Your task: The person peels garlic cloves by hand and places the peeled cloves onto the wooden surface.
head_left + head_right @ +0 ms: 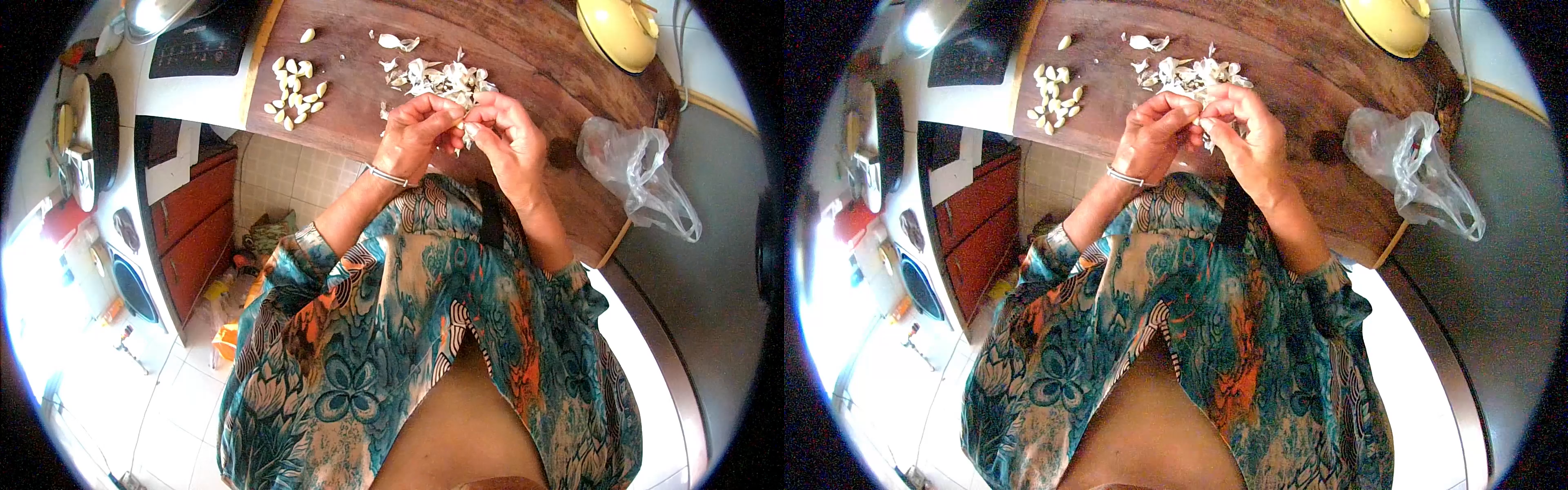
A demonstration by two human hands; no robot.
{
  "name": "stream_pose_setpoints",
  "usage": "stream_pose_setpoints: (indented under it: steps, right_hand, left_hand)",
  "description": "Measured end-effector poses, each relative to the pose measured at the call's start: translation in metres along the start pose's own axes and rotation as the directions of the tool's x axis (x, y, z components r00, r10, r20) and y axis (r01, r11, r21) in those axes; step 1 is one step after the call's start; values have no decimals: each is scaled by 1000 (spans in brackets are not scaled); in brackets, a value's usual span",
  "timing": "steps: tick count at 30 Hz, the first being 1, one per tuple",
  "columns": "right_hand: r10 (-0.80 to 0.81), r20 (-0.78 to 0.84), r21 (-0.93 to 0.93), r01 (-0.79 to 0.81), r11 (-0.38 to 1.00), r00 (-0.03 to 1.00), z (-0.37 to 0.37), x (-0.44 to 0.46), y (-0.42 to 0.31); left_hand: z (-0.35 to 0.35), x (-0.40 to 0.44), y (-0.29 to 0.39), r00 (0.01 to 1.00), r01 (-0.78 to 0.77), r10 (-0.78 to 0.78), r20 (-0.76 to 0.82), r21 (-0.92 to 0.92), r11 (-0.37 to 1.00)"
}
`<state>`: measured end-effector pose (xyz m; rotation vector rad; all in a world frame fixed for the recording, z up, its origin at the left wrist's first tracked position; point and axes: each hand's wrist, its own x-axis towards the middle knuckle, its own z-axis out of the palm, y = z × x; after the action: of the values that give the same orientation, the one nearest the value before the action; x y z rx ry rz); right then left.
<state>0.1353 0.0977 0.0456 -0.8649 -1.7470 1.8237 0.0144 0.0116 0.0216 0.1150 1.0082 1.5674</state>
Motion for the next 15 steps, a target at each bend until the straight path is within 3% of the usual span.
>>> stream_pose_setpoints:
  steps: [5,14,15]
  right_hand:
    - [-61,-31,-113,57,992,998,3,-3,1]
    - [-127,-118,-124,112,986,985,8,-3,10]
    - [-94,-120,-63,86,994,988,9,-3,8]
  left_hand:
    - [1,0,-1,1000,-6,6,-15,28,1000]
    - [4,-2,-1,1000,14,-14,-2,7,1000]
    - [6,-2,1,1000,15,-15,2,-4,1000]
